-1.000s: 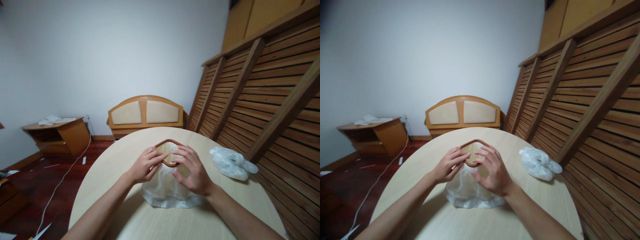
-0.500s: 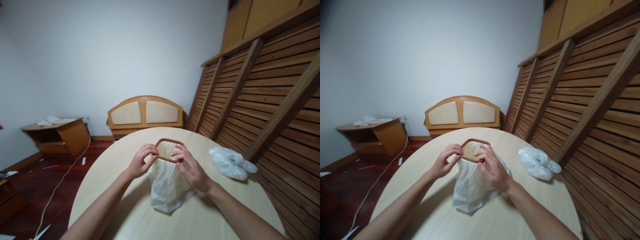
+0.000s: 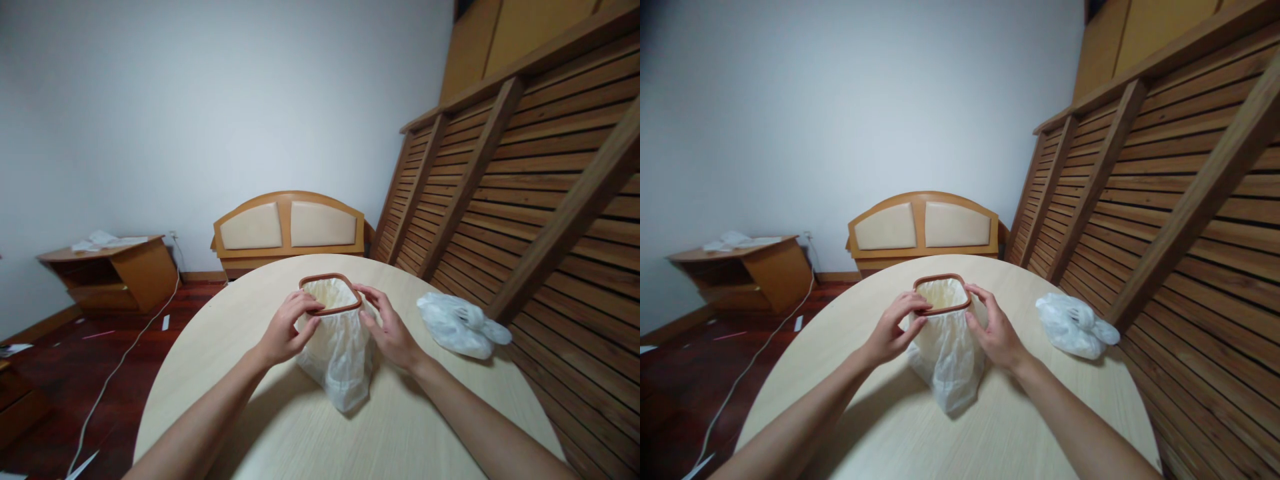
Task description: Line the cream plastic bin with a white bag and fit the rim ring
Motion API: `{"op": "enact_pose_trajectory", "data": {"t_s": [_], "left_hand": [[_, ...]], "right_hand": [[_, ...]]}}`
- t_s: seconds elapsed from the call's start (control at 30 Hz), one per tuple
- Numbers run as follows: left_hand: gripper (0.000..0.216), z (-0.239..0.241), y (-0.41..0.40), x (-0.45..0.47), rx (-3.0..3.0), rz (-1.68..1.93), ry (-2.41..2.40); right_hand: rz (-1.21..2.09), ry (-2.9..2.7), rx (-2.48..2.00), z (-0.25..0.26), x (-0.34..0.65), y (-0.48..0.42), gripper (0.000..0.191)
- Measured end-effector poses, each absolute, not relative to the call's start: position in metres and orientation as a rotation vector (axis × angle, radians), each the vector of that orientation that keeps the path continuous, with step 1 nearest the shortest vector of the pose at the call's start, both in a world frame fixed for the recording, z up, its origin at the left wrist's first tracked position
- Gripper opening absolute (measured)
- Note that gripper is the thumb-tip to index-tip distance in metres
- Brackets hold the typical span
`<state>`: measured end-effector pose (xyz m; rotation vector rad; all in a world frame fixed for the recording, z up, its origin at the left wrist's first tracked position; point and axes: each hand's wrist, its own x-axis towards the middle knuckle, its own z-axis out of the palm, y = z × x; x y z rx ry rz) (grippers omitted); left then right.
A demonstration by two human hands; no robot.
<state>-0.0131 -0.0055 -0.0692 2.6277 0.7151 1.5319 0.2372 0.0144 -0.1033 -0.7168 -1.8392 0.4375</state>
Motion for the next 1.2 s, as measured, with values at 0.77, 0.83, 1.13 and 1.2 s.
{"op": "enact_pose_trajectory", "data": {"t_s": [0.77, 0.83, 1.13, 1.2], "left_hand": [[0.014, -0.075, 0.004, -0.021, 2.623, 1.396, 0.647], [0.013, -0.074, 0.003, -0.020, 2.621, 1.378, 0.638], [0.014, -0.073, 0.004, -0.024, 2.702, 1.297, 0.629], [0.015, -0.073, 0.004, -0.024, 2.720, 1.286, 0.625]], "right_hand": [[0.296, -2.048, -0.565, -0.089, 0.251, 0.020, 0.016], [0.335, -2.041, -0.559, -0.087, 0.251, 0.019, 0.014], [0.485, -2.042, -0.559, -0.078, 0.255, 0.018, 0.017], [0.488, -2.041, -0.551, -0.078, 0.256, 0.020, 0.019]]}}
